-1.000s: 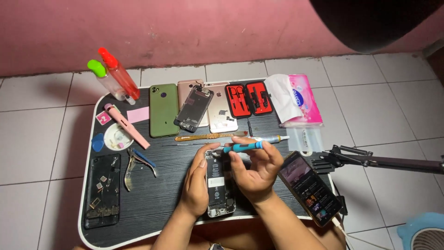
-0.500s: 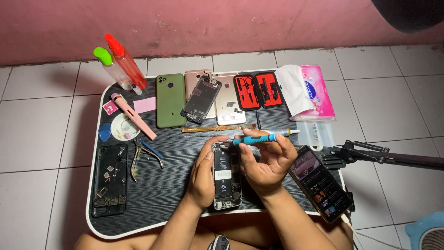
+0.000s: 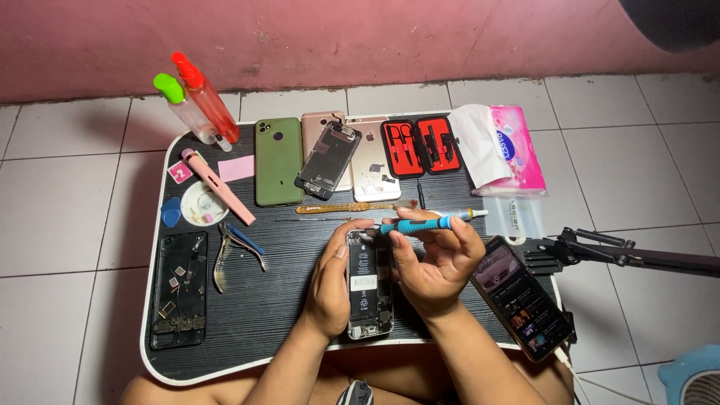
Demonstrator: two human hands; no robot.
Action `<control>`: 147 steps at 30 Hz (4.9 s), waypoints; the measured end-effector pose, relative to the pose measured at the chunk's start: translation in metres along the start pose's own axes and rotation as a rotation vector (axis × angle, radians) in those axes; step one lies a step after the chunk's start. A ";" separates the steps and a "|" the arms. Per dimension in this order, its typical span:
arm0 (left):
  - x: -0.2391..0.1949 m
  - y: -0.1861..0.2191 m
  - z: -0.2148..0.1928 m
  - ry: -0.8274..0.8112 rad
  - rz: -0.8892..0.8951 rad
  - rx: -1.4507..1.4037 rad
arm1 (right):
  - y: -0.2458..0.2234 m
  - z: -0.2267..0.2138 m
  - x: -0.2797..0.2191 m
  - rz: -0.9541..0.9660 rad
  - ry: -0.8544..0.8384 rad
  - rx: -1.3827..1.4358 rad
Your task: The person uses a screwdriver to remove screws from the back of a disassembled smartphone. They then use a plastic pry tool to lift and disconnect internal components. The person continues to manipulate the phone's internal parts with their hands and tools.
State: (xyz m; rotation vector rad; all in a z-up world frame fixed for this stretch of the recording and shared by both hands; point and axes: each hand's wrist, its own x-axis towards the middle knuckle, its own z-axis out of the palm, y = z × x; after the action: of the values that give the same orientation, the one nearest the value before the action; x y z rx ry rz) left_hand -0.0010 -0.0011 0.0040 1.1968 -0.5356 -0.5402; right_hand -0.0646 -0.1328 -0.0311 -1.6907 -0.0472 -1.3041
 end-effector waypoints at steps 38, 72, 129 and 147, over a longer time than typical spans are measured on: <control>0.000 -0.037 -0.014 0.046 -0.106 -0.492 | -0.039 -0.003 0.005 0.267 -0.150 -0.102; -0.001 -0.013 -0.013 0.066 -0.374 -0.451 | -0.040 -0.010 -0.004 0.235 -0.240 -0.084; -0.034 -0.012 -0.026 0.203 -0.003 0.112 | -0.066 0.006 0.008 0.036 -0.456 -0.597; -0.029 -0.020 -0.029 0.191 0.002 0.103 | -0.063 0.015 0.002 0.082 -0.420 -0.520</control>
State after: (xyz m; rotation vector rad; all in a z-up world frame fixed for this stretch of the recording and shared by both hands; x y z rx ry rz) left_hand -0.0062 0.0330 -0.0258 1.3303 -0.4049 -0.3953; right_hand -0.0870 -0.0901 0.0118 -2.3646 0.1243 -0.9247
